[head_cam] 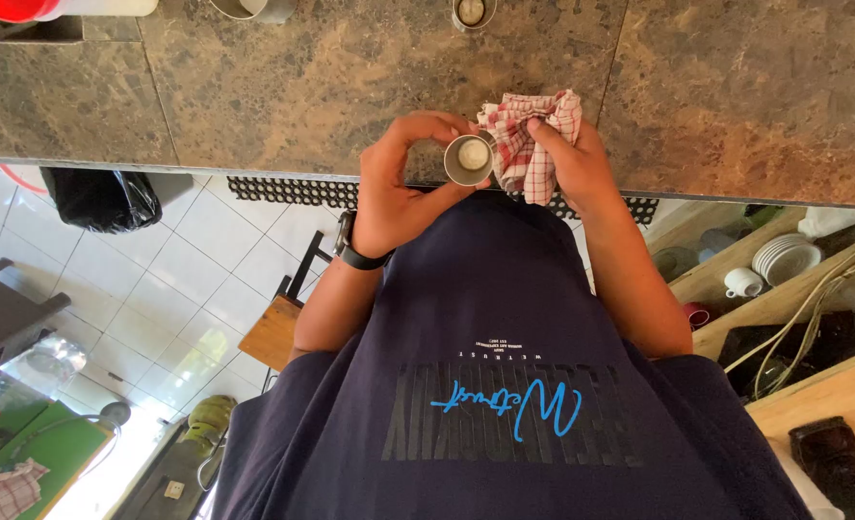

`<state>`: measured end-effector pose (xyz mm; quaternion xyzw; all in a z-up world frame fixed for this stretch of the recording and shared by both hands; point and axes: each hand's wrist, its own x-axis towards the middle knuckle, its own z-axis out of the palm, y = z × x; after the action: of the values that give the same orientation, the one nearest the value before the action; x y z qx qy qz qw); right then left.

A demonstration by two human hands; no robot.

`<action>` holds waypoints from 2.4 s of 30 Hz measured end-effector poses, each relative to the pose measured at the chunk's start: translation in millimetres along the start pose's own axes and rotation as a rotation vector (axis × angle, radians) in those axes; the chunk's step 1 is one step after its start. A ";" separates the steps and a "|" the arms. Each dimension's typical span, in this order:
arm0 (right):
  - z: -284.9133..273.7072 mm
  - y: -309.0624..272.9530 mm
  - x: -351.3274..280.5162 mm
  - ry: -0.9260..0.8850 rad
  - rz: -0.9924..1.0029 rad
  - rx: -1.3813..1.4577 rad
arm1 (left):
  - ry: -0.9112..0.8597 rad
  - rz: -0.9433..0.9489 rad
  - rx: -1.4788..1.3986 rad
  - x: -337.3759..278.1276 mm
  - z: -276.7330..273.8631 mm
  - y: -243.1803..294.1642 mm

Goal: Cleaning and wiping down various coffee-making tools like jiggers, shakers, and milk pitchers at a coffee shop counter.

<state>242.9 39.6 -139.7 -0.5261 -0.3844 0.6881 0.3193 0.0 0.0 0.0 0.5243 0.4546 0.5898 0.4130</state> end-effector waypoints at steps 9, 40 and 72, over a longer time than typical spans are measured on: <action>-1.3 -0.3 -9.3 -0.039 0.083 0.096 | 0.072 -0.111 -0.075 -13.8 3.6 -20.1; -29.6 11.7 -5.5 0.024 0.037 0.265 | -0.077 -0.395 -1.052 -14.9 9.0 -60.2; -16.5 -22.6 -24.1 -0.018 0.185 0.377 | 0.084 -0.262 -0.770 4.3 22.2 -0.1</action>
<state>265.6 33.8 -111.1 -0.4838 -0.2020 0.7789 0.3441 21.6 6.4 1.8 0.2444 0.2803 0.6800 0.6319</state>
